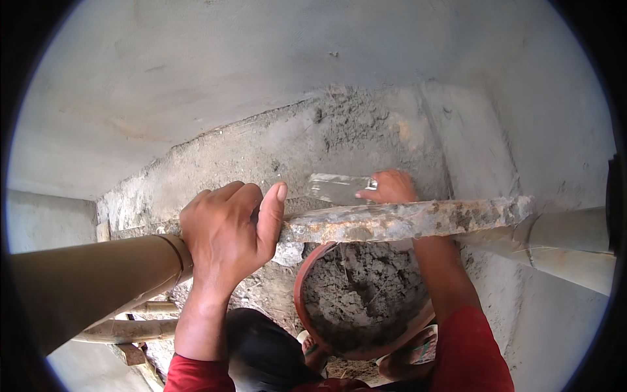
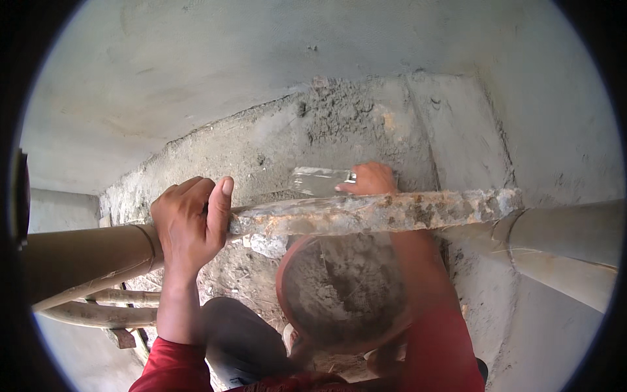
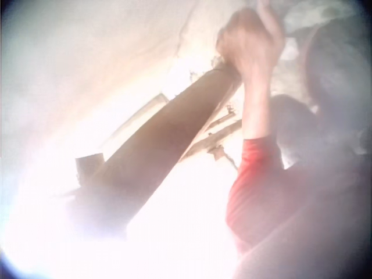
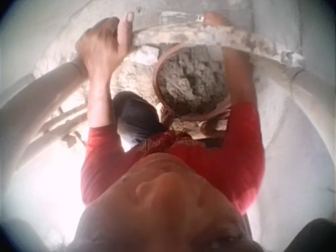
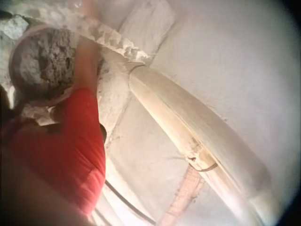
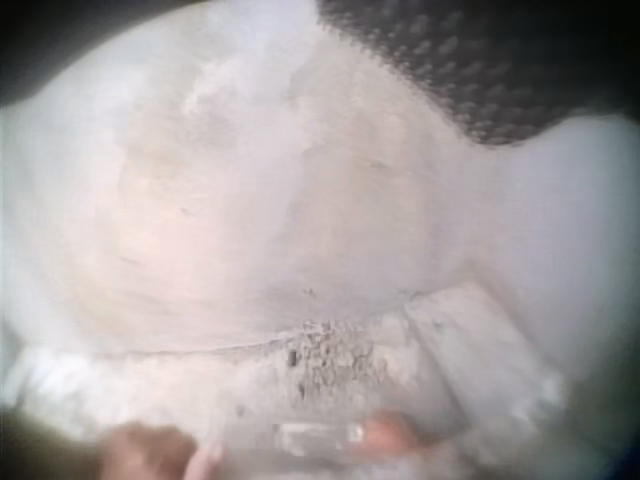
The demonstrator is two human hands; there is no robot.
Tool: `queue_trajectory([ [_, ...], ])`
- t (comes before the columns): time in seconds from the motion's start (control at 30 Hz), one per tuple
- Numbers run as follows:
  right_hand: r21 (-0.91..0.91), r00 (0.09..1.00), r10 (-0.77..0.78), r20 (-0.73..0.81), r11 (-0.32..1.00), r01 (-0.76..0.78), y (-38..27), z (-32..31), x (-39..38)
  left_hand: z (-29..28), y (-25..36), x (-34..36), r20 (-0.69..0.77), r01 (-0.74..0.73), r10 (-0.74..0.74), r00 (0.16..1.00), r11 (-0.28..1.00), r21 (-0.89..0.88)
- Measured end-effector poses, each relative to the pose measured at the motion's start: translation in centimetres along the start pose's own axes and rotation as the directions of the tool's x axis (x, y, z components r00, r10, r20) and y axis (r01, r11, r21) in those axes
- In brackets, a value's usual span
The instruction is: The person applies plaster to a wall using a trowel, taking the material from a plastic container while squatting on a construction site.
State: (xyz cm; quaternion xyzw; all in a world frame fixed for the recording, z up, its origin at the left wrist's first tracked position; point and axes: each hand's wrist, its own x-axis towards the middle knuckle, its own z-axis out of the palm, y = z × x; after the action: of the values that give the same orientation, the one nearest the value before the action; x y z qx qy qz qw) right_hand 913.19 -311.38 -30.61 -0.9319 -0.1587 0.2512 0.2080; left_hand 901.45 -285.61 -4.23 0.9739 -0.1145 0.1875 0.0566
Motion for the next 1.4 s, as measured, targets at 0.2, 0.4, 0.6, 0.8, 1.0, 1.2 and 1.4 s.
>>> queue_trajectory([
  [0.2, -0.004, 0.931, 0.232, -0.281, 0.97, -0.243, 2.9, -0.3, 4.5, 0.2, -0.5, -0.3, 0.035, -0.055, 0.055, 0.998, 0.998, 0.005],
  [0.4, -0.268, 0.932, 0.076, -0.354, 0.946, -0.179, 4.2, -7.7, 14.5, 0.1, -0.2, -0.4, 0.078, -0.021, 0.021, 0.997, 1.0, -0.006],
  [0.6, -0.425, 0.866, -0.164, -0.472, 0.903, -0.061, 4.3, -8.7, 15.7, 0.2, -0.5, -0.4, 0.062, -0.033, 0.034, 0.998, 0.999, -0.018],
  [0.8, -0.369, 0.746, -0.161, -0.647, 0.921, -0.121, 4.1, -5.9, 11.3, 1.5, -1.0, -0.3, -0.031, -0.122, 0.122, 0.992, 0.992, -0.009],
  [1.0, -0.169, 0.68, -0.068, -0.73, 0.982, -0.083, -1.8, -2.6, 1.4, 1.2, -1.0, -1.0, -0.052, -0.103, 0.11, 0.993, 0.987, 0.121],
  [1.2, -0.297, 0.822, -0.22, -0.525, 0.953, 0.065, -5.1, -3.1, -14.0, 0.0, -0.8, -1.7, -0.055, -0.051, 0.055, 0.997, 0.996, 0.068],
  [1.4, -0.447, 0.877, -0.479, 0.028, 0.779, 0.44, 0.7, 5.0, -27.1, 2.4, 2.0, -8.6, -0.315, -0.702, 0.628, 0.712, 0.631, -0.33],
])
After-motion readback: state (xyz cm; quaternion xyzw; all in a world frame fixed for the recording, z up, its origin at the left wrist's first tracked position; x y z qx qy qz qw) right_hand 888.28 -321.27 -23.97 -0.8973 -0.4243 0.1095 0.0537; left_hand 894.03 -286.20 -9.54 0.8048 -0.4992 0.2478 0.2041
